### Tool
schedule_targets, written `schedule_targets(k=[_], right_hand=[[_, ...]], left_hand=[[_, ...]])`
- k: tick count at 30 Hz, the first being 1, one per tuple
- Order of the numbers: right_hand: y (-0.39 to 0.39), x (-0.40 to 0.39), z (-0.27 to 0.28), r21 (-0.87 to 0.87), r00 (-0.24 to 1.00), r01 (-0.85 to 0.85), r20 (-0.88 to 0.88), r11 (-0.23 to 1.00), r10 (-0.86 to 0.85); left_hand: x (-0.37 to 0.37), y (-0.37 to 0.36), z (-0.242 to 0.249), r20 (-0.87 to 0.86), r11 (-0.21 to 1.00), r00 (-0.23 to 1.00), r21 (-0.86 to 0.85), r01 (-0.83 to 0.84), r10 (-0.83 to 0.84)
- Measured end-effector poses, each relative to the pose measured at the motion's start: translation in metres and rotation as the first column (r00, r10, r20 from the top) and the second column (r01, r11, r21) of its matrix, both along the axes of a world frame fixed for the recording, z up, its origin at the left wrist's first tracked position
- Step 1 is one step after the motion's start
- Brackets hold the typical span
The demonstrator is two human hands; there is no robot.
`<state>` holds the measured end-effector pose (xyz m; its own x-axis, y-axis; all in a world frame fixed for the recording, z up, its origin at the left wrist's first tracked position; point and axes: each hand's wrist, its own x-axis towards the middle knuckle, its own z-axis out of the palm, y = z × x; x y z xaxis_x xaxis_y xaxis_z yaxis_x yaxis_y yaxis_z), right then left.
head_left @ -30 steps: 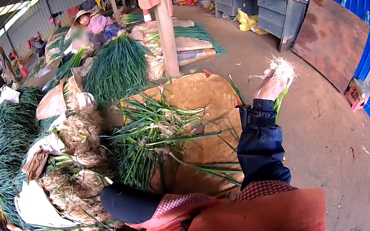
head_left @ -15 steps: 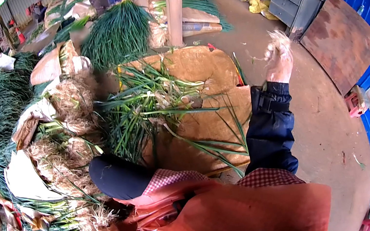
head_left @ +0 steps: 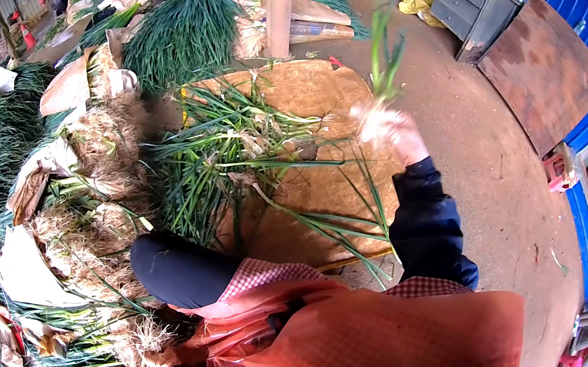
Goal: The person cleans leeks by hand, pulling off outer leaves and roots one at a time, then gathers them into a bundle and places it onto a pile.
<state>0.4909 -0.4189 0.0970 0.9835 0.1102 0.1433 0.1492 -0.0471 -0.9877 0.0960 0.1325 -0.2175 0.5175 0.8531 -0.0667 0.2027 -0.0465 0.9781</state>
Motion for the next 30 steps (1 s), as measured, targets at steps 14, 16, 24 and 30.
schedule_targets(k=[14, 16, 24, 30], right_hand=[[-0.175, -0.157, -0.456, -0.259, 0.212, -0.038, -0.946, 0.965, -0.246], [-0.17, -0.148, -0.463, -0.255, 0.33, -0.152, -0.924, 0.955, -0.194], [-0.059, -0.05, -0.474, -0.84, 0.939, -0.342, -0.318, 0.422, 0.129], [0.02, -0.067, -0.408, -0.241, 0.658, -0.279, -0.753, 0.93, 0.002]], left_hand=[[-0.012, -0.002, -0.003, -0.327, 0.924, 0.943, 0.376, 0.068, 0.064], [-0.043, -0.011, 0.052, -0.278, 0.883, 0.928, 0.459, -0.099, 0.249], [-0.049, -0.044, 0.174, 0.174, 0.874, 0.89, 0.185, -0.45, 0.422], [-0.002, -0.064, 0.195, 0.316, 0.922, 0.867, -0.101, -0.373, 0.385]])
